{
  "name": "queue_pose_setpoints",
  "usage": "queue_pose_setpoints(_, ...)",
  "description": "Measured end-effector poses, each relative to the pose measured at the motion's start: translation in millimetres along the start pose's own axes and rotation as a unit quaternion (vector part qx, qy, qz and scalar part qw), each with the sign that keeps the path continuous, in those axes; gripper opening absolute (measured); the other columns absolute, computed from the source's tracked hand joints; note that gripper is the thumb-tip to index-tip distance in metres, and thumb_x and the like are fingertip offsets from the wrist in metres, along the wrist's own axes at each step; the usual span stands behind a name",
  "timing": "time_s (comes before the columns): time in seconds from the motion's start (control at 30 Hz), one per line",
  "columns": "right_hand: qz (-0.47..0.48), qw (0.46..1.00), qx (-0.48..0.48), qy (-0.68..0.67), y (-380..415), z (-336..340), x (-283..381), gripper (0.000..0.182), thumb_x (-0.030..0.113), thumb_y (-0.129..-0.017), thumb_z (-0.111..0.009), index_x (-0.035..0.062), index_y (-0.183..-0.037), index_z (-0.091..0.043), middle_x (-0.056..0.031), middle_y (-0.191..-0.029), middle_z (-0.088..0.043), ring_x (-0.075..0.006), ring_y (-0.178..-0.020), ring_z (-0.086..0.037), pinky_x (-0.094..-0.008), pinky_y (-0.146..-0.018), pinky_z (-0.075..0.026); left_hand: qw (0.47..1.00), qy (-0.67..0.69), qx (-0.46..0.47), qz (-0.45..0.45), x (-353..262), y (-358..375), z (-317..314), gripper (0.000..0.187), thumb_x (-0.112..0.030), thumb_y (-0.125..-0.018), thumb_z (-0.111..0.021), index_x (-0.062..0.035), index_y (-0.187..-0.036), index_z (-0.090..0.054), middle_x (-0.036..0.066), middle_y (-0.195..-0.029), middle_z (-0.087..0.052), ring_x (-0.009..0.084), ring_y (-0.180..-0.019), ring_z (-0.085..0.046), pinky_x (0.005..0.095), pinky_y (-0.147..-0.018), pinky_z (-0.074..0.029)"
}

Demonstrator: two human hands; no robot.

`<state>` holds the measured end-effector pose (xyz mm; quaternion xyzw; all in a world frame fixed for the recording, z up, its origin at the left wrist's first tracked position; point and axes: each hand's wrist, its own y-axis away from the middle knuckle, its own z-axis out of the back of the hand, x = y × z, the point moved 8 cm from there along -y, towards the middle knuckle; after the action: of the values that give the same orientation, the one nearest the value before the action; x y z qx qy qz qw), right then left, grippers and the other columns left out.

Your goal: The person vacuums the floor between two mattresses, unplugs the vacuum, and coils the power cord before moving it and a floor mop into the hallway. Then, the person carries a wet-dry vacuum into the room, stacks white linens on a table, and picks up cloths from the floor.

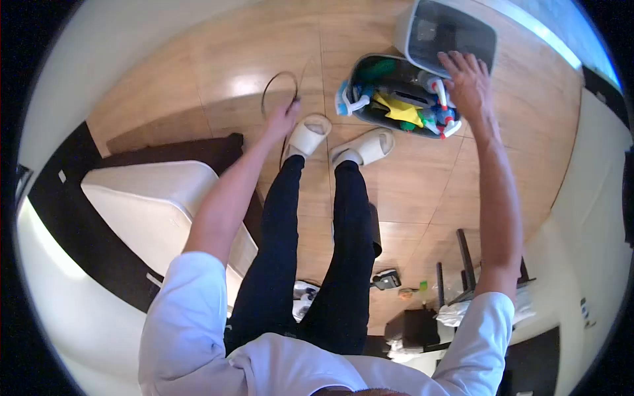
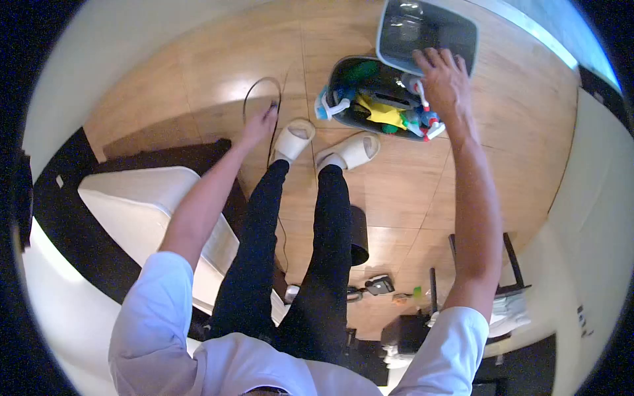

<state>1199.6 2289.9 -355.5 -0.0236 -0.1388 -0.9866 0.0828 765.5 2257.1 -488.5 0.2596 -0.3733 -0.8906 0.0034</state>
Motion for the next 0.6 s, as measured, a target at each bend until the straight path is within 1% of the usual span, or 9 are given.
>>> queue_pose_setpoints(0.03, -0.015, 1.000, -0.007, 0.010, 10, 7, 5, 0.058, 0.016, -0.082, -0.068, 0.0187, -0.137, -0.050, -0.0062, -0.138, -0.052, -0.0271, -0.127, -0.047, -0.0490, -0.106, -0.038, 0.996, 0.002, 0.027, -0.080, 15, 22, -3, 0.040, -0.034, -0.100, -0.047, 0.0011, -0.113, -0.061, 0.026, -0.090, -0.066, 0.0415, -0.086, -0.065, 0.0467, -0.078, -0.049)
queue_pose_setpoints(0.2, -0.128, 0.989, -0.036, -0.067, 76, 40, 24, 0.068, 0.014, -0.079, -0.068, 0.0178, -0.142, -0.043, -0.0144, -0.144, -0.045, -0.0323, -0.131, -0.042, -0.0455, -0.110, -0.036, 0.997, -0.055, 0.050, -0.005, 3, 158, 90, 0.038, -0.035, -0.100, -0.047, -0.0003, -0.106, -0.060, 0.027, -0.093, -0.063, 0.0443, -0.091, -0.062, 0.0482, -0.076, -0.048)
queue_pose_setpoints(0.27, -0.231, 0.953, -0.061, -0.188, 133, 41, 40, 0.053, 0.017, -0.079, -0.070, 0.0079, -0.128, -0.054, -0.0176, -0.122, -0.056, -0.0351, -0.114, -0.052, -0.0450, -0.094, -0.046, 0.999, 0.032, -0.007, 0.031, 13, 213, 133, 0.046, -0.040, -0.103, -0.043, 0.0024, -0.090, -0.058, 0.013, -0.070, -0.057, 0.0265, -0.071, -0.059, 0.0416, -0.067, -0.045)
queue_pose_setpoints(0.3, -0.301, 0.924, -0.070, -0.224, 176, 48, 58, 0.048, 0.021, -0.081, -0.070, 0.0066, -0.124, -0.055, -0.0188, -0.109, -0.059, -0.0371, -0.104, -0.056, -0.0466, -0.087, -0.048, 0.988, -0.004, 0.031, 0.153, 26, 250, 154, 0.050, -0.045, -0.103, -0.040, -0.0027, -0.087, -0.061, 0.009, -0.068, -0.059, 0.0219, -0.062, -0.058, 0.0388, -0.059, -0.046)
queue_pose_setpoints(0.33, -0.351, 0.898, -0.061, -0.259, 225, 36, 82, 0.042, 0.026, -0.086, -0.067, 0.0051, -0.121, -0.058, -0.0216, -0.107, -0.061, -0.0389, -0.102, -0.058, -0.0475, -0.086, -0.049, 0.958, 0.127, 0.097, 0.239, 58, 290, 158, 0.050, -0.049, -0.103, -0.036, -0.0118, -0.075, -0.056, 0.001, -0.060, -0.051, 0.0134, -0.051, -0.049, 0.0312, -0.047, -0.039)
queue_pose_setpoints(0.4, -0.503, 0.758, -0.024, -0.414, 337, 31, 150, 0.045, 0.035, -0.090, -0.061, 0.0007, -0.119, -0.062, -0.0230, -0.108, -0.066, -0.0378, -0.102, -0.063, -0.0457, -0.089, -0.049, 0.913, 0.216, 0.148, 0.312, 128, 363, 174, 0.047, -0.046, -0.104, -0.036, -0.0161, -0.069, -0.050, -0.004, -0.055, -0.042, 0.0077, -0.044, -0.039, 0.0276, -0.040, -0.031)
queue_pose_setpoints(0.43, -0.561, 0.682, 0.007, -0.468, 394, 32, 195, 0.045, 0.035, -0.090, -0.060, -0.0012, -0.115, -0.063, -0.0231, -0.103, -0.068, -0.0389, -0.098, -0.065, -0.0457, -0.087, -0.051, 0.895, 0.161, 0.153, 0.387, 241, 380, 191, 0.041, -0.048, -0.097, -0.052, -0.0110, -0.083, -0.063, 0.004, -0.066, -0.057, 0.0198, -0.062, -0.056, 0.0355, -0.058, -0.047)
queue_pose_setpoints(0.57, -0.653, 0.530, 0.220, -0.494, 583, 3, 459, 0.037, 0.030, -0.087, -0.061, -0.0012, -0.106, -0.067, -0.0210, -0.095, -0.070, -0.0353, -0.093, -0.069, -0.0440, -0.082, -0.053, 0.945, -0.071, 0.202, 0.248, 123, 370, 318, 0.039, -0.046, -0.096, -0.053, -0.0102, -0.085, -0.063, 0.005, -0.068, -0.058, 0.0210, -0.064, -0.057, 0.0363, -0.060, -0.048)
queue_pose_setpoints(0.6, -0.702, 0.462, 0.191, -0.507, 606, 28, 512, 0.037, 0.030, -0.087, -0.061, -0.0012, -0.106, -0.067, -0.0210, -0.095, -0.070, -0.0353, -0.093, -0.069, -0.0440, -0.082, -0.053, 0.949, -0.101, 0.202, 0.219, 92, 350, 343, 0.039, -0.046, -0.096, -0.053, -0.0100, -0.085, -0.063, 0.006, -0.068, -0.058, 0.0213, -0.064, -0.057, 0.0365, -0.060, -0.048)
